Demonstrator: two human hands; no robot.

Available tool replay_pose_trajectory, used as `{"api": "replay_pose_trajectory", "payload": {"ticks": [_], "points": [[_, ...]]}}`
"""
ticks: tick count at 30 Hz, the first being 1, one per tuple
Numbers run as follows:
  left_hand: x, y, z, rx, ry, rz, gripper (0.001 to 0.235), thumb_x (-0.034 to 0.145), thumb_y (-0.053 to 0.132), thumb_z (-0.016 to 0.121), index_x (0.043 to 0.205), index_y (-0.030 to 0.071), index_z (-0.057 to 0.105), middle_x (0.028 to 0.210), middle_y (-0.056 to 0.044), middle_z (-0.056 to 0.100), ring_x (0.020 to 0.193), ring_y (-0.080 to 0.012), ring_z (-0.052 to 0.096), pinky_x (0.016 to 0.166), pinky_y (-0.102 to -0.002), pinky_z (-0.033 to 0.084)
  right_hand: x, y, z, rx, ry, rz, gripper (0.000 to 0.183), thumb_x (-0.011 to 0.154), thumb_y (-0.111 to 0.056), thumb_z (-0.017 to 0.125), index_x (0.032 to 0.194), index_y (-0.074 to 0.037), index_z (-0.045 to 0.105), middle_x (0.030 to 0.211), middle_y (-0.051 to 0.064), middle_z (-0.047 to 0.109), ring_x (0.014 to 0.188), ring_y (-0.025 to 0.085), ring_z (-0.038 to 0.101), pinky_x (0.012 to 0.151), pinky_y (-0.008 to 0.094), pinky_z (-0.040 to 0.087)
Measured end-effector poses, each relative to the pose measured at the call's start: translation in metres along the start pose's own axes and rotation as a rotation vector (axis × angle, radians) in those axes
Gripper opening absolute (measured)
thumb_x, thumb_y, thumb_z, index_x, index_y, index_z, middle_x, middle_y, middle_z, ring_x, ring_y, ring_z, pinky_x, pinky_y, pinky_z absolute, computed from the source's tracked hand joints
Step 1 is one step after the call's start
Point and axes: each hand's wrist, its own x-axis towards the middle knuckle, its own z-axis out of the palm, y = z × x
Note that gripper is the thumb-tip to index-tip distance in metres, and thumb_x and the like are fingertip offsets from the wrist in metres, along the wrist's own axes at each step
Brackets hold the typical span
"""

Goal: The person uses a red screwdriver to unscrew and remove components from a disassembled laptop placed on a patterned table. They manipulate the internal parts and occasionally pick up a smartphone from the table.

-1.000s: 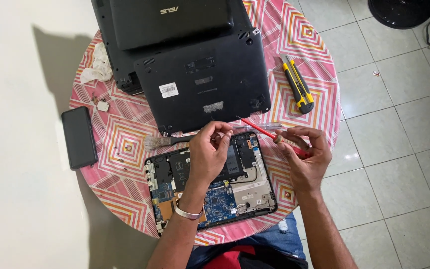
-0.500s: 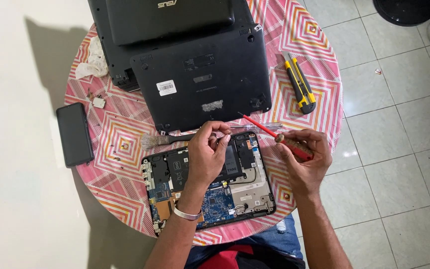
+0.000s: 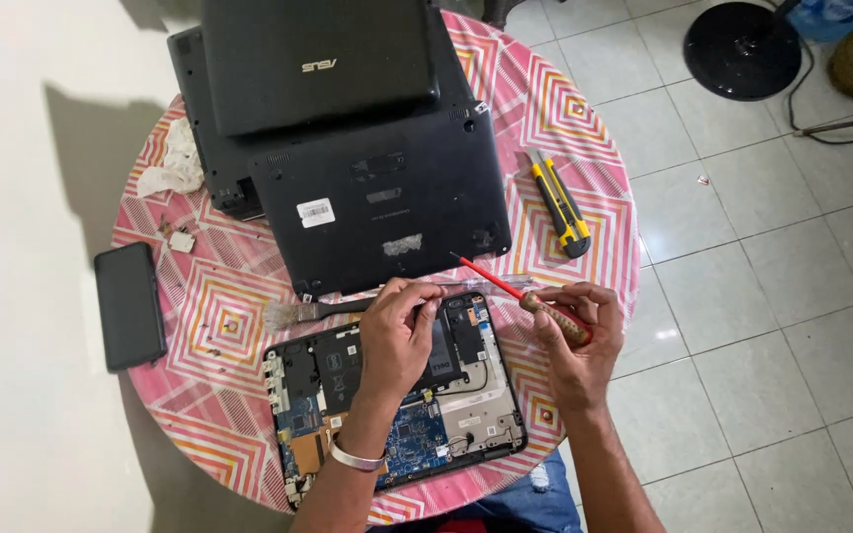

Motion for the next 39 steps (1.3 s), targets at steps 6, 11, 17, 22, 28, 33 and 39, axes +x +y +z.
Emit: {"api": "replay_pose_trajectory", "payload": {"ticks": [6, 11, 17, 22, 28, 33, 39], "points": [[-0.001, -0.004, 0.001, 0.010, -0.049, -0.045, 0.013, 0.093, 0.007, 0.070, 0.098, 0.015, 0.079, 0.090, -0.011, 0.075, 0.080, -0.0310, 0.073, 0.070, -0.038, 0.058, 0.000, -0.005, 0.001, -0.014, -0.024, 0.023, 0.040, 0.090, -0.011, 0.076, 0.119, -0.001, 0.051, 0.107, 0.022, 0.068, 0.097, 0.027, 0.074, 0.077, 0.030, 0.061], [0.000, 0.008, -0.006, -0.026, -0.066, -0.093, 0.017, 0.091, 0.002, 0.069, 0.096, 0.015, 0.079, 0.088, -0.011, 0.075, 0.070, -0.0261, 0.070, 0.061, -0.033, 0.056, -0.001, -0.004, 0.003, 0.066, -0.010, -0.042, 0.051, 0.087, -0.003, 0.077, 0.127, -0.002, 0.044, 0.106, 0.026, 0.072, 0.085, 0.024, 0.075, 0.070, 0.026, 0.060], [-0.001, 0.004, -0.004, -0.036, -0.048, -0.124, 0.017, 0.087, 0.001, 0.071, 0.096, 0.013, 0.079, 0.088, -0.012, 0.075, 0.067, -0.0245, 0.067, 0.057, -0.031, 0.056, -0.002, 0.014, -0.007, 0.123, -0.009, -0.035, 0.042, 0.096, -0.007, 0.068, 0.128, -0.006, 0.042, 0.104, 0.023, 0.073, 0.075, 0.018, 0.073, 0.060, 0.020, 0.057], [0.002, 0.008, -0.005, -0.069, -0.029, -0.135, 0.025, 0.084, -0.003, 0.071, 0.105, 0.010, 0.075, 0.085, -0.014, 0.074, 0.053, -0.0165, 0.056, 0.050, -0.028, 0.050, -0.005, 0.018, -0.010, 0.121, -0.030, -0.059, 0.042, 0.098, -0.011, 0.066, 0.130, -0.005, 0.040, 0.107, 0.026, 0.071, 0.079, 0.023, 0.075, 0.065, 0.025, 0.062], [0.004, 0.010, -0.005, -0.065, -0.042, -0.135, 0.028, 0.082, -0.006, 0.070, 0.106, 0.010, 0.074, 0.084, -0.013, 0.076, 0.049, -0.0165, 0.055, 0.047, -0.028, 0.048, -0.006, 0.013, 0.002, 0.134, -0.035, -0.078, 0.043, 0.099, -0.017, 0.066, 0.130, -0.005, 0.038, 0.108, 0.026, 0.070, 0.080, 0.024, 0.075, 0.066, 0.027, 0.065], [0.003, 0.007, -0.004, -0.081, -0.036, -0.134, 0.028, 0.081, -0.004, 0.071, 0.104, 0.012, 0.074, 0.083, -0.011, 0.076, 0.049, -0.0147, 0.053, 0.047, -0.026, 0.046, -0.006, 0.013, 0.002, 0.132, -0.022, -0.081, 0.040, 0.100, -0.015, 0.063, 0.130, -0.006, 0.038, 0.109, 0.026, 0.069, 0.082, 0.026, 0.075, 0.068, 0.029, 0.065], [0.002, 0.001, -0.003, -0.052, -0.038, -0.107, 0.027, 0.080, -0.001, 0.072, 0.103, 0.014, 0.074, 0.082, -0.008, 0.076, 0.048, -0.0169, 0.054, 0.045, -0.028, 0.045, -0.006, 0.014, 0.003, 0.132, -0.021, -0.081, 0.040, 0.100, -0.015, 0.063, 0.130, -0.006, 0.038, 0.110, 0.026, 0.069, 0.083, 0.026, 0.075, 0.068, 0.029, 0.065]]}}
